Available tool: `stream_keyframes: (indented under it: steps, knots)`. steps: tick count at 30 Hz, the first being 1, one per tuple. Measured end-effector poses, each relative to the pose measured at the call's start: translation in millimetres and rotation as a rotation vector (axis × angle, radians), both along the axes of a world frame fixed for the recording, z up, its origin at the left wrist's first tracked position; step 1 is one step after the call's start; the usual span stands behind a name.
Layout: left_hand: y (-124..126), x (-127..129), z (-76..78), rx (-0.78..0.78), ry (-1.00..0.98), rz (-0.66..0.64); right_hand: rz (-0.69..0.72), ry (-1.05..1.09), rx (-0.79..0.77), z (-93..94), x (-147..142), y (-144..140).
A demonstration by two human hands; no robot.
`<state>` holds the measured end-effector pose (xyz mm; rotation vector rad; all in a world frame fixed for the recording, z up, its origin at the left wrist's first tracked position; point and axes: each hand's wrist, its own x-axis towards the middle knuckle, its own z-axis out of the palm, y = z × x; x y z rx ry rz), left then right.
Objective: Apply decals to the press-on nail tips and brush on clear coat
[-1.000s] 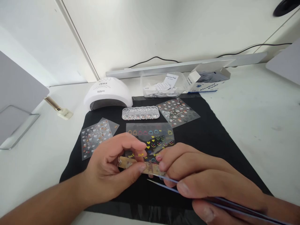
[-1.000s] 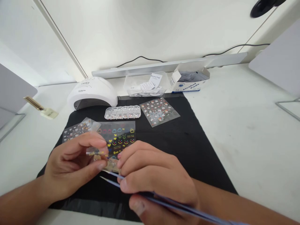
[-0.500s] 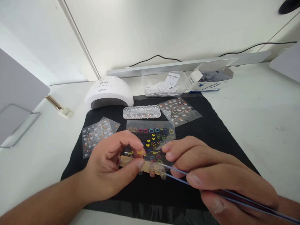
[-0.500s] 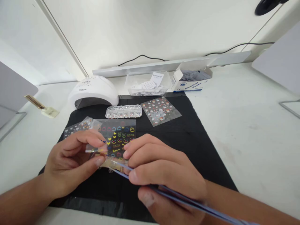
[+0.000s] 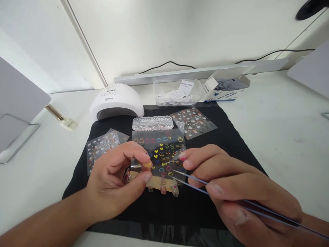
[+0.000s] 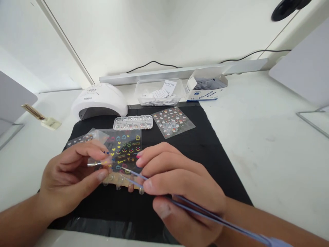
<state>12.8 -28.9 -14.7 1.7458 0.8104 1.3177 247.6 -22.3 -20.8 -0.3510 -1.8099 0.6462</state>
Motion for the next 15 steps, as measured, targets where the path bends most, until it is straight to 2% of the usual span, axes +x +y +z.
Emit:
stream_keyframes:
  steps: [5,11,15]
  knots:
    - [0.7,-1.9,-0.8,0.013,0.003,0.026,-0.008,0.018,-0.003,0.1,0.2,0.4]
    - [1.5,-3.4,-0.6,0.015,0.024,0.035,0.063,-0.006,0.009,8.3,-0.8,4.1]
    - [1.7,-3.4,-0.2,0.005,0.03,0.035,0.064,0.007,0.0,5.8,-2.3,3.4]
